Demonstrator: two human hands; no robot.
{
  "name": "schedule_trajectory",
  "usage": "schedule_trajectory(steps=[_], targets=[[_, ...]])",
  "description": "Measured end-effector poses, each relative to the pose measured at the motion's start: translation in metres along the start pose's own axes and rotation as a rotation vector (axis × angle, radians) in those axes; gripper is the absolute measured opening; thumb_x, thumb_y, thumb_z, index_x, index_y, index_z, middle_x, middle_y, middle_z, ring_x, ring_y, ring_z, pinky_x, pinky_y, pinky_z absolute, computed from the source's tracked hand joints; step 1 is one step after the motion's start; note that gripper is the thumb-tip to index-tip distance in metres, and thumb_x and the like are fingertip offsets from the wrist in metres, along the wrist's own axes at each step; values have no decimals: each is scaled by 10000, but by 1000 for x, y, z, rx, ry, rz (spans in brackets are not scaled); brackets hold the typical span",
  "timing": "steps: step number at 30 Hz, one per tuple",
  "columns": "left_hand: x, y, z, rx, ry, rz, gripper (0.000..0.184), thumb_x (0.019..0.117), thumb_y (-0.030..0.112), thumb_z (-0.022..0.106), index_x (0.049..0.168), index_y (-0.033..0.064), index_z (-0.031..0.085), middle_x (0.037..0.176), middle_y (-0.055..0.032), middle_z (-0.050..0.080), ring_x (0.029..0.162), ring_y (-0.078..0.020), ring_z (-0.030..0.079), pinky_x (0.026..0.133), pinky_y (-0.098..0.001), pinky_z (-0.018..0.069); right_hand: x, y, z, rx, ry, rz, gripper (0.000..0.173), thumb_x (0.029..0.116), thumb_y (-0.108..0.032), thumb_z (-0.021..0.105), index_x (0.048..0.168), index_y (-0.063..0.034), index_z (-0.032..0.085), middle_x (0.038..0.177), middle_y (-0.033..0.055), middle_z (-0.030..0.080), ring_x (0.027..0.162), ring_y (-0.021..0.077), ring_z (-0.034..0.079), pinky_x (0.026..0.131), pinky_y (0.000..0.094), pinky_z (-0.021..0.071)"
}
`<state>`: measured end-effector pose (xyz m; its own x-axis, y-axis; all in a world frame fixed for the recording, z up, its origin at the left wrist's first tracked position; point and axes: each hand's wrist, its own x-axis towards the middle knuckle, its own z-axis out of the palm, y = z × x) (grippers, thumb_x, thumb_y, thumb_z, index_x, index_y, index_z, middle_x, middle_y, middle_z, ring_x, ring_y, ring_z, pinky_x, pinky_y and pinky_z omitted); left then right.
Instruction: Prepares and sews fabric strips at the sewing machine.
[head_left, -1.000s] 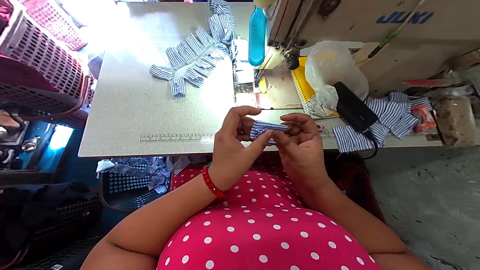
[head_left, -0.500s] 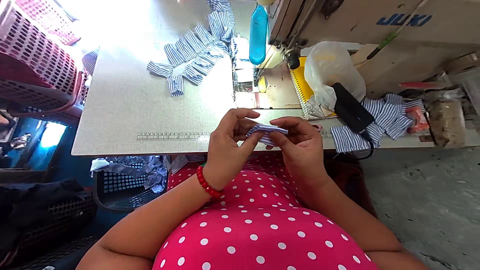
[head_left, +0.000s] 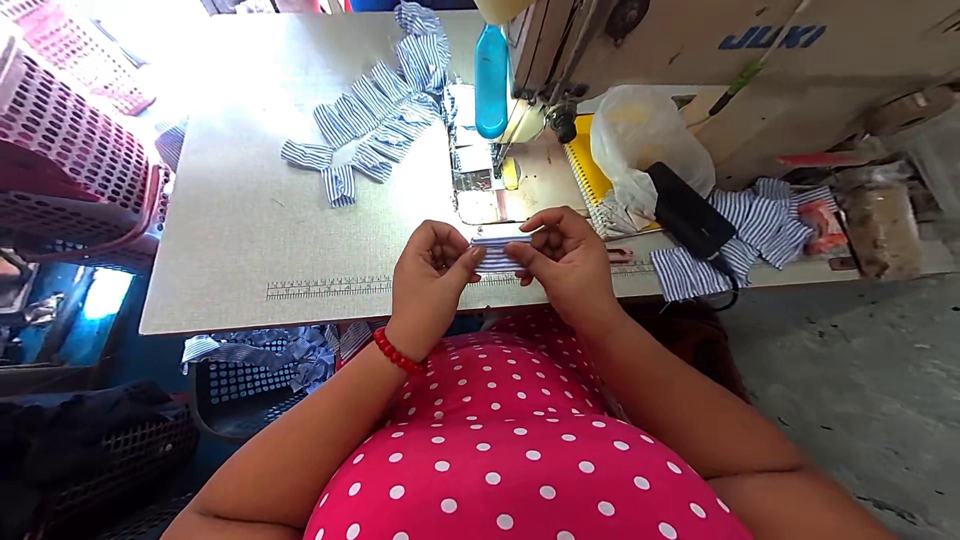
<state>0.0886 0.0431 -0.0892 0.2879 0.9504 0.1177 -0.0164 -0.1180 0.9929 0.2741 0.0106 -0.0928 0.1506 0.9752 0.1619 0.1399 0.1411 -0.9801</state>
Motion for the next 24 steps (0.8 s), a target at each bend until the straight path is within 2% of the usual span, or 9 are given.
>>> schedule_trajectory(steps=[5,8,13,15,17,18,19,21,24], targets=[[26,-11,-2,251,33,34,189,939,38,701,1085,28,581,874,-31,672,714,-68,680,651,-243,599,30,11,-2,-25,-62,65,361,923,-20,704,1247,-43,546,821,13,644,658,82,672,612,242,607],[48,-13,-5,552,-42,131,200,967,49,661,1136,0,566,869,-104,659,699,-152,663,638,-305,574,51,17,-2,-221,-98,92,362,945,-43,687,1276,-31,542,836,44,656,666,93,665,638,258,597],[93,-23,-1,858,-144,160,183,947,49,612,1116,-19,621,847,-150,651,803,-304,660,752,-473,544,86,31,2,-546,-25,23,369,912,-122,747,1232,-23,591,822,83,675,695,193,647,670,378,548],[104,-29,2,964,-160,156,206,948,77,607,1131,-10,641,923,-182,671,922,-363,669,830,-520,530,95,35,2,-609,-13,33,364,913,-128,750,1223,-20,594,834,99,675,734,243,658,706,442,551],[111,-32,3,1039,-161,187,241,956,109,628,1170,6,665,1126,-238,673,1144,-437,625,961,-575,495,102,38,-1,-659,-10,30,359,909,-133,759,1209,-8,605,844,115,665,779,279,662,750,488,549],[114,-34,3,1054,-162,249,247,954,117,638,1180,28,679,1188,-244,647,1193,-456,587,986,-591,471,105,40,-2,-669,-8,31,362,903,-138,767,1201,-8,608,841,115,658,786,282,658,760,491,546],[115,-37,1,1056,-181,327,264,964,118,635,1214,57,694,1242,-241,632,1224,-463,562,1002,-606,451,106,41,-3,-672,-9,32,363,900,-142,772,1195,-9,606,838,110,653,786,278,655,762,485,544],[120,-46,-2,1079,-226,526,256,979,97,592,1175,141,751,1252,-126,697,1188,-367,620,965,-549,473,108,42,-4,-673,-12,36,350,896,-124,768,1184,-2,611,843,113,656,789,279,657,764,483,549],[125,-53,-6,1089,-357,685,272,1000,49,551,1126,140,774,1189,-57,735,1154,-286,665,954,-514,492,109,43,-5,-663,-8,45,301,894,-97,756,1145,7,625,864,126,645,796,278,643,759,472,543]])
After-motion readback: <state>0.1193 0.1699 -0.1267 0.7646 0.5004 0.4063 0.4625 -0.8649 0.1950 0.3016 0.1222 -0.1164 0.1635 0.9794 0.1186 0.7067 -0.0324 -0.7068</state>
